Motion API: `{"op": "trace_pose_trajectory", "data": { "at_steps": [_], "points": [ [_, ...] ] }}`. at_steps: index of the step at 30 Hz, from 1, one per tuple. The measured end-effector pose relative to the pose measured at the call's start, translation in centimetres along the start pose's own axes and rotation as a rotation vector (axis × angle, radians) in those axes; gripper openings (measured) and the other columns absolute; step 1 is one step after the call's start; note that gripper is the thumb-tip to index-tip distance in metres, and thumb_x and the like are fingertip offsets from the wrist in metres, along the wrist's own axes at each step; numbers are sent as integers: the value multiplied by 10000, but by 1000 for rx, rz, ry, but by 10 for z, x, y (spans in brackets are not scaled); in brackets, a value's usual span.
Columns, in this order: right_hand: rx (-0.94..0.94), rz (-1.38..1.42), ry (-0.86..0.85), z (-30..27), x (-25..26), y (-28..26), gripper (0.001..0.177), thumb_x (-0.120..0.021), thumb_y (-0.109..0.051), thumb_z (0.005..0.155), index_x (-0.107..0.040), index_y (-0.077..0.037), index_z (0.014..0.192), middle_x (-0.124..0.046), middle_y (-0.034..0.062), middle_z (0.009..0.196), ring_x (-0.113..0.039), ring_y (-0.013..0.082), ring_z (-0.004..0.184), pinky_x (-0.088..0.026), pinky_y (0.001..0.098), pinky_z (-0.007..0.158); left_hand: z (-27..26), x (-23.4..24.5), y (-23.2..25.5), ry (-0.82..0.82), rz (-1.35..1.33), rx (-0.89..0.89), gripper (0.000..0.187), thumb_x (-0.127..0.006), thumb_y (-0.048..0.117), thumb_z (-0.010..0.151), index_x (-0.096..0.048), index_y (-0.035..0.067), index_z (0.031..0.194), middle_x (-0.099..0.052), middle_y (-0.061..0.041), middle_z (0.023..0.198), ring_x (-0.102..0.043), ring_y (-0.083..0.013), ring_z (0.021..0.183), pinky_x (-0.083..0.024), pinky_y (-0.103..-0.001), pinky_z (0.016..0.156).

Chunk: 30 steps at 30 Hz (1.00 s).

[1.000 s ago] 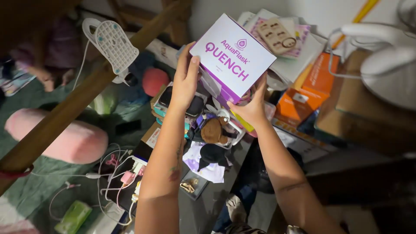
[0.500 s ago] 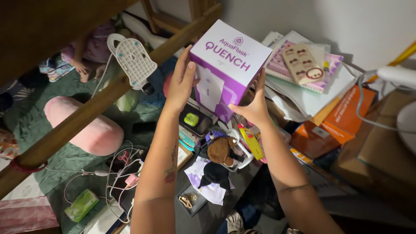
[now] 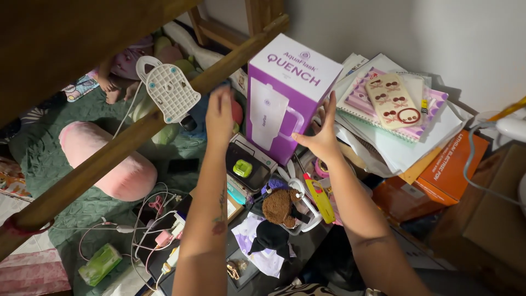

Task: The person organizes various boxes and items in a cluttered room. They pick up and place boxes, a hairdryer, and other items on a shelf and a table.

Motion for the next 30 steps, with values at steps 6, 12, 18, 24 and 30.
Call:
{"op": "trace_pose_trajectory", "data": {
  "at_steps": [6, 12, 18, 24, 30],
  "points": [
    [157, 8, 20, -11, -22, 22, 1395, -896, 0, 717, 104, -224, 1664, -65, 192, 1738, -217, 370, 1602, -277, 588, 1268, -47, 13, -112, -544, 999, 384, 455, -485, 427, 982, -579, 304, 1410, -559, -151, 1406, -486, -417, 1308, -344, -568, 1024],
    [135, -97, 57, -12, -44, 37, 1337, -934, -54, 693, -43, -198, 1679, -185, 203, 1692, -250, 355, 1599, -362, 569, 1245, -48, 29, -168, -653, 685, 367, 413, -469, 401, 1006, -666, 214, 1317, -675, -127, 1320, -619, -323, 1236, -461, -386, 1048],
    [283, -298, 91, -16, -66, 64, 1358, -978, -179, 685, -22, -134, 1648, -77, 254, 1676, -171, 416, 1579, -368, 549, 1217, -61, 39, -139, -457, 608, 171, 335, -581, 336, 977, -708, 202, 1256, -677, -107, 1349, -625, -324, 1234, -477, -386, 1041],
    [357, -386, 77, -22, -81, 87, 1329, -978, -198, 705, -49, -141, 1653, -80, 251, 1668, -225, 422, 1560, -340, 549, 1234, -69, 44, -96, -172, 800, 17, 381, -657, 310, 930, -679, 192, 1292, -632, -120, 1336, -561, -365, 1263, -410, -546, 978],
    [357, -365, 63, -26, -86, 108, 1309, -974, -176, 718, -58, -144, 1652, -122, 247, 1649, -279, 408, 1533, -341, 511, 1243, -127, 82, -115, 274, 628, 48, 314, -633, 232, 1021, -633, 61, 1284, -623, -185, 1307, -566, -367, 1253, -463, -466, 1063]
  ]
}}
Point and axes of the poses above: each hand's wrist, its own z-axis towards the middle knuckle, its own x-axis out of the back of the hand, y = z × x, the point moved 2 cm from there along z, towards the middle knuckle
